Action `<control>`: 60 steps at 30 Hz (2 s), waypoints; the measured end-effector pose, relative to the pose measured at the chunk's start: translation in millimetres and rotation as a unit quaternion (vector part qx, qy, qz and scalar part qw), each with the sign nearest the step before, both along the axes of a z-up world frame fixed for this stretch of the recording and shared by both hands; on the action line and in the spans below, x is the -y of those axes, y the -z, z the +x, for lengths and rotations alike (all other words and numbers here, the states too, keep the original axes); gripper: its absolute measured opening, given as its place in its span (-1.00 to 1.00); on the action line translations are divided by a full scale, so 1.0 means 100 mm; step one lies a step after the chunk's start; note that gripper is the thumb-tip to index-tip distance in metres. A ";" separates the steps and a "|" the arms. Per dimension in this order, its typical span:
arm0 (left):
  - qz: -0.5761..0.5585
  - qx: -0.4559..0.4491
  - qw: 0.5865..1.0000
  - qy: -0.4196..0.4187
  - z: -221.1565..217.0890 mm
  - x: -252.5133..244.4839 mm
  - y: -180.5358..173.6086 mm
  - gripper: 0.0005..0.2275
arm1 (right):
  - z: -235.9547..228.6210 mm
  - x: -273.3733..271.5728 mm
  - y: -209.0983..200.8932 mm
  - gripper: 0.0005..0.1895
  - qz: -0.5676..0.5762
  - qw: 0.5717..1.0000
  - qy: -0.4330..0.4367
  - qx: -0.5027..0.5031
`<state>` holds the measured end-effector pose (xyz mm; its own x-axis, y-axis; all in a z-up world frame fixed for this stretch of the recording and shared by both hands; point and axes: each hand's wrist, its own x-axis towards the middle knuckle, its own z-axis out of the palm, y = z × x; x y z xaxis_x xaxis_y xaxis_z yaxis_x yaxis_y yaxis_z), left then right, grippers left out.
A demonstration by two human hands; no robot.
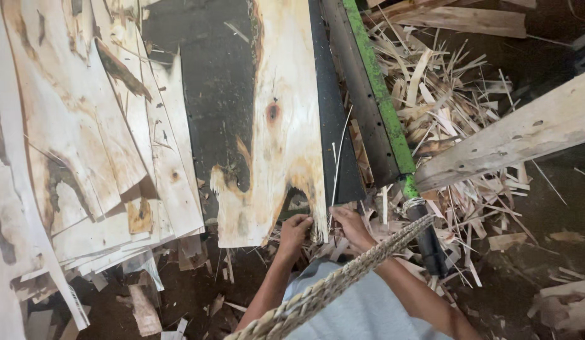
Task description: The person sorts through and aligns thin sheets of wood veneer on a workspace, manually feeding specific pieces into a machine and stacking others aside.
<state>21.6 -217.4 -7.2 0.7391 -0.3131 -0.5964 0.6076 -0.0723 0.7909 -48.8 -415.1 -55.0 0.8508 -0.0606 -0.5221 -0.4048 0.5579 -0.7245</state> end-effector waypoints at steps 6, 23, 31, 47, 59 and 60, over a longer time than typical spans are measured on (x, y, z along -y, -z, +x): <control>0.036 0.088 0.995 -0.017 -0.06 0.12 0.28 -0.83 | 0.05 -0.10 0.02 -0.77 -0.130 0.986 0.045 -0.091; 0.033 0.092 0.994 -0.055 0.12 0.63 0.48 -0.85 | -0.78 0.10 0.03 -0.64 -0.358 0.912 -0.036 -0.196; 0.072 0.071 0.994 -0.038 0.44 0.32 -0.43 -0.77 | -1.33 0.47 0.15 -0.36 -0.592 0.756 -0.106 -0.258; 0.340 0.432 0.829 0.098 0.66 0.23 -1.44 -0.39 | 0.42 -0.52 -0.90 -0.64 -0.430 0.901 -0.059 0.014; 0.251 0.364 0.888 0.122 1.63 0.83 -1.93 -0.58 | 0.41 -0.91 -2.39 -0.77 -0.614 0.781 -0.043 0.107; 0.176 0.291 0.935 0.099 1.61 0.74 -2.09 -0.58 | 0.38 -0.93 -2.58 -0.77 -0.613 0.782 -0.042 0.105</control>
